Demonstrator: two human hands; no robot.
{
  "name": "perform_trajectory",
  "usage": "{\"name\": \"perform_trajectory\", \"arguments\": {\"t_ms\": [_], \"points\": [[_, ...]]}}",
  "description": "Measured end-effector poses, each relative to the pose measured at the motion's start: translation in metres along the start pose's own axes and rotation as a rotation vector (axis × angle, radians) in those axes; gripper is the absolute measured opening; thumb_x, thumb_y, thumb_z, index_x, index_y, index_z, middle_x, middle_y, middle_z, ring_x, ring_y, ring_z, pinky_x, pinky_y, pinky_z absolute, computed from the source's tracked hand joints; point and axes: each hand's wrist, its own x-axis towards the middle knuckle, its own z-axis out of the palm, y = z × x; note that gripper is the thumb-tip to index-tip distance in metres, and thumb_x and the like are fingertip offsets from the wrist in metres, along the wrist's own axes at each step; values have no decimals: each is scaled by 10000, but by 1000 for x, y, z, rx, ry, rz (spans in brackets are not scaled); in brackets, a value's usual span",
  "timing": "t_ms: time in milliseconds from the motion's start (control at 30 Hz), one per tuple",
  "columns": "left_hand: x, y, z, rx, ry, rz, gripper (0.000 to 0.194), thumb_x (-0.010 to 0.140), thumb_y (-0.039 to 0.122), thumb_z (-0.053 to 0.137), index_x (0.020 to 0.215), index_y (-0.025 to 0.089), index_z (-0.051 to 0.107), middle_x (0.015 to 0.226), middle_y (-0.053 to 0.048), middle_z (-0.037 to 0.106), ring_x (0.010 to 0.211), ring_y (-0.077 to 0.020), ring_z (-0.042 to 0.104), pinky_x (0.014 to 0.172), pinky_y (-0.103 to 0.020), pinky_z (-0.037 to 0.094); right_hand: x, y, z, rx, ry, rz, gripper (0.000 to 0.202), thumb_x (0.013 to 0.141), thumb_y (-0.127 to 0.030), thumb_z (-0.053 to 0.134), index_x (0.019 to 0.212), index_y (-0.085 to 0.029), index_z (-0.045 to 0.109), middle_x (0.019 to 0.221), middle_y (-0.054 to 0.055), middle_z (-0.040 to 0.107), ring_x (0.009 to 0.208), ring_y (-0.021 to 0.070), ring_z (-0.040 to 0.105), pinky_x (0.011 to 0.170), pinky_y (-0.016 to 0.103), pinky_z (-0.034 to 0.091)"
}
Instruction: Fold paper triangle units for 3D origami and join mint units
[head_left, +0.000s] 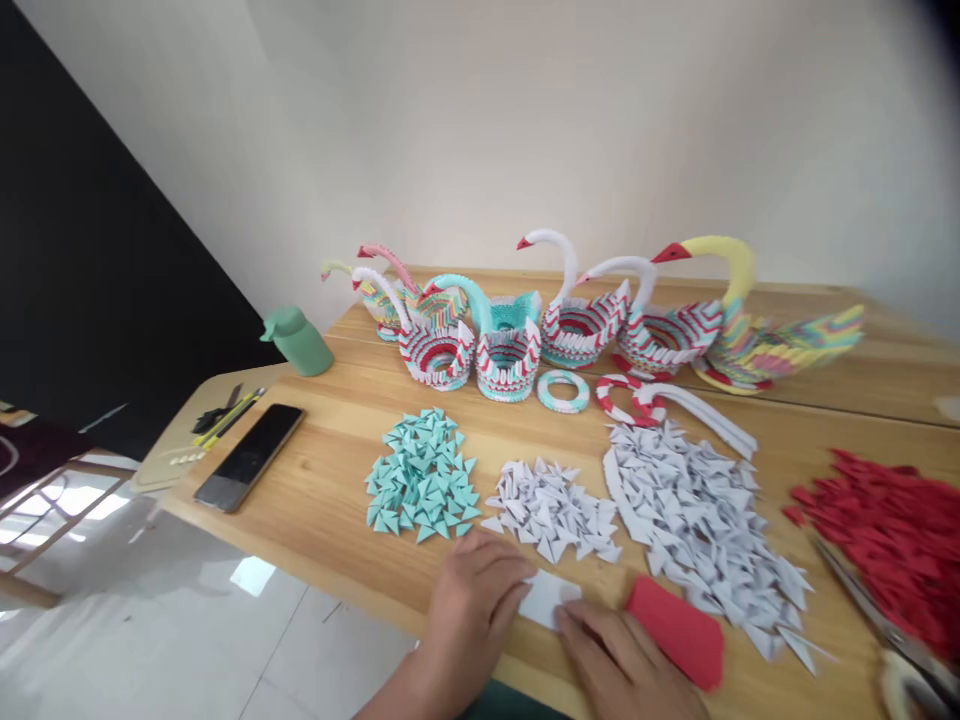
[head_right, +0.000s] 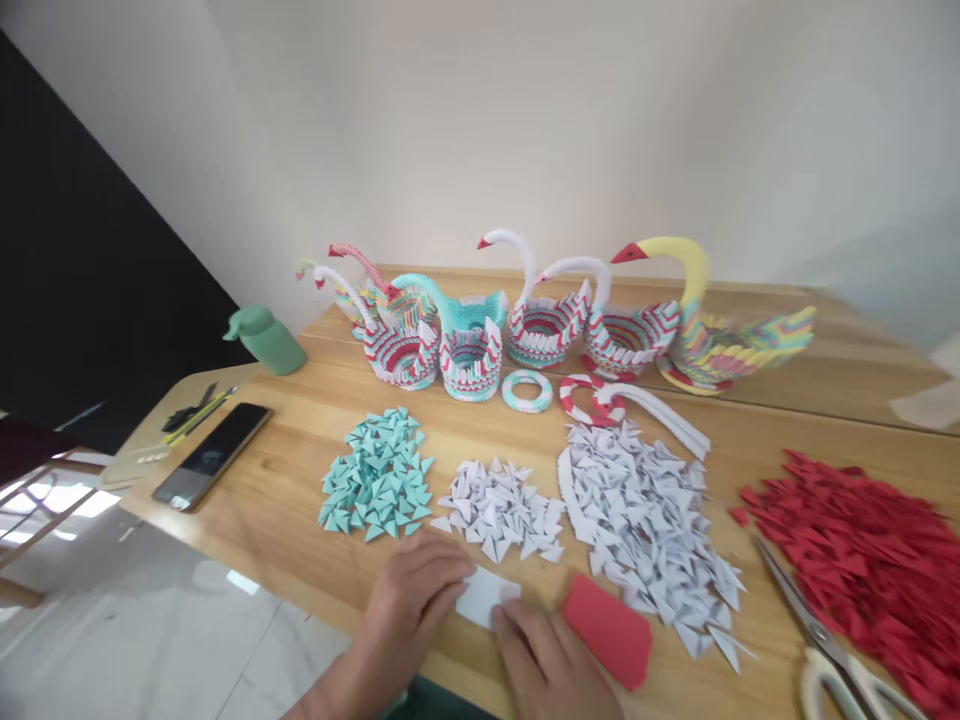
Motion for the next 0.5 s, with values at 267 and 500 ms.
{"name": "perform_trajectory", "arguments": {"t_ms": [267,500], "points": [[-2,-6,-1,-14,-36,10,227,903,86,477,1007,161,664,879,-77,713,839,-208,592,806,-361,445,5,-24,-11,115,96,141,286,975,-179,397,1020,-144,678,941,105,702,827,199,644,738,323,538],[-3,-5,-3,-16,-25,29,217,895,85,489,1004,161,660,880,-75,721,839,-208,613,796,-357,455,4,-31,-24,147,54,164,379,934,-441,486,1063,-136,673,1030,115,712,866,241,642,757,380,533]]}}
